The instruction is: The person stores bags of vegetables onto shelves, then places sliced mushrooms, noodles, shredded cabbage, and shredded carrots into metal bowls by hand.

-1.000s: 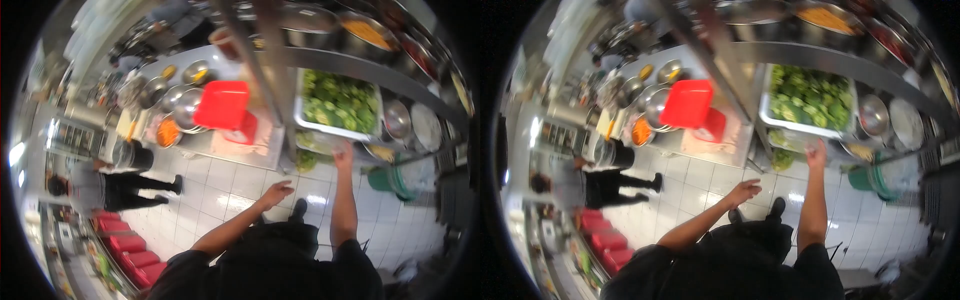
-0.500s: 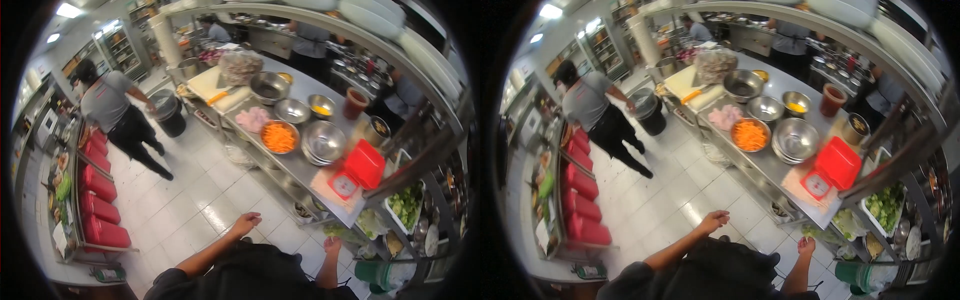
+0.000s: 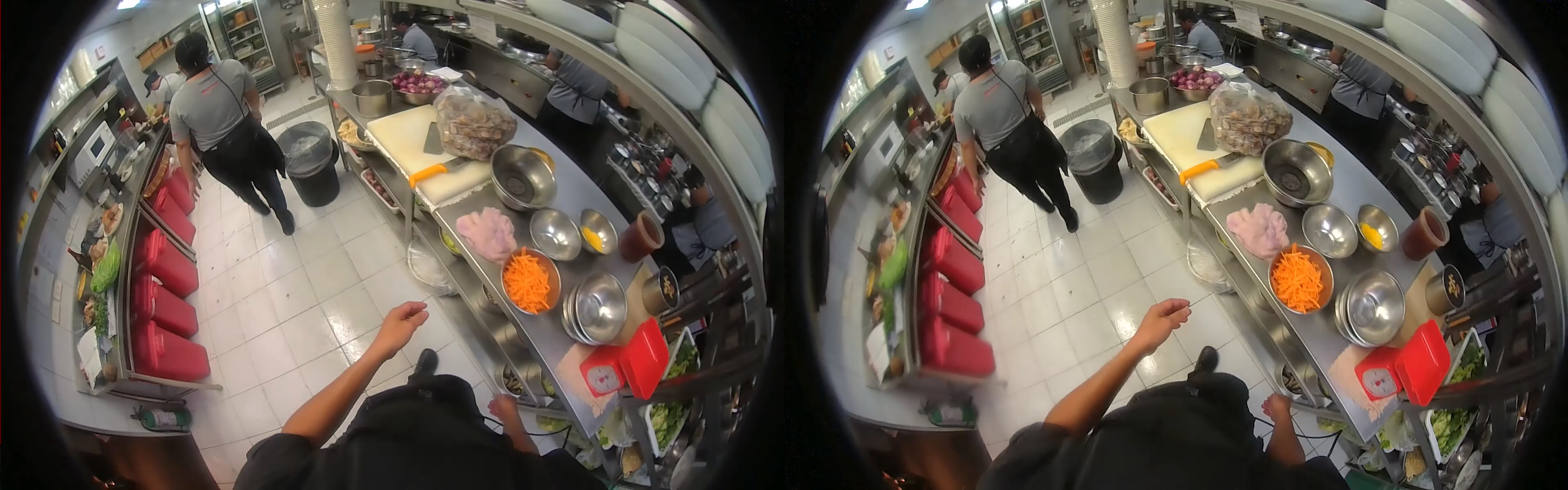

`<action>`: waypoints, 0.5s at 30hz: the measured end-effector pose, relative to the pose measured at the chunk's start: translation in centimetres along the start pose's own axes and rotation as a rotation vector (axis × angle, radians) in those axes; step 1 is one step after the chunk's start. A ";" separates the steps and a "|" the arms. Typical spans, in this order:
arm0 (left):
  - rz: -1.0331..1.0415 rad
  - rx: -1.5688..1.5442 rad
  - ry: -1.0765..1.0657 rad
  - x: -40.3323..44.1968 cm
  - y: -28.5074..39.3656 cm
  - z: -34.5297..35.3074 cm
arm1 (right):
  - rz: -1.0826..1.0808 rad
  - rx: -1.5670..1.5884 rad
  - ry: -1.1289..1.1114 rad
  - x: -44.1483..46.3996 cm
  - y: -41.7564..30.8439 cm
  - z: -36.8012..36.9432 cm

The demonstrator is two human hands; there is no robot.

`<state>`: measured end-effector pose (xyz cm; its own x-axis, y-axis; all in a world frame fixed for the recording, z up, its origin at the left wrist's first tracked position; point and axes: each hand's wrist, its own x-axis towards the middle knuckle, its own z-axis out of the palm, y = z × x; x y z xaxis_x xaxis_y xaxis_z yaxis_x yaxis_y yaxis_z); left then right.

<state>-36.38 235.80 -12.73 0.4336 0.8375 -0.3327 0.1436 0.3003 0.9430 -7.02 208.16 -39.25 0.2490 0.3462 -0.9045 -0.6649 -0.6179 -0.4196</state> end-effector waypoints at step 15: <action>-0.054 -0.077 0.056 13.6 5.8 -10.0 | -0.063 -0.484 0.145 5.5 -13.0 15.9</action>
<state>-38.55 253.47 -11.85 0.3763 0.8428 -0.3847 0.0956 0.3777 0.9210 -8.19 229.35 -37.56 0.3964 0.3128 -0.8632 -0.2519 -0.8671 -0.4299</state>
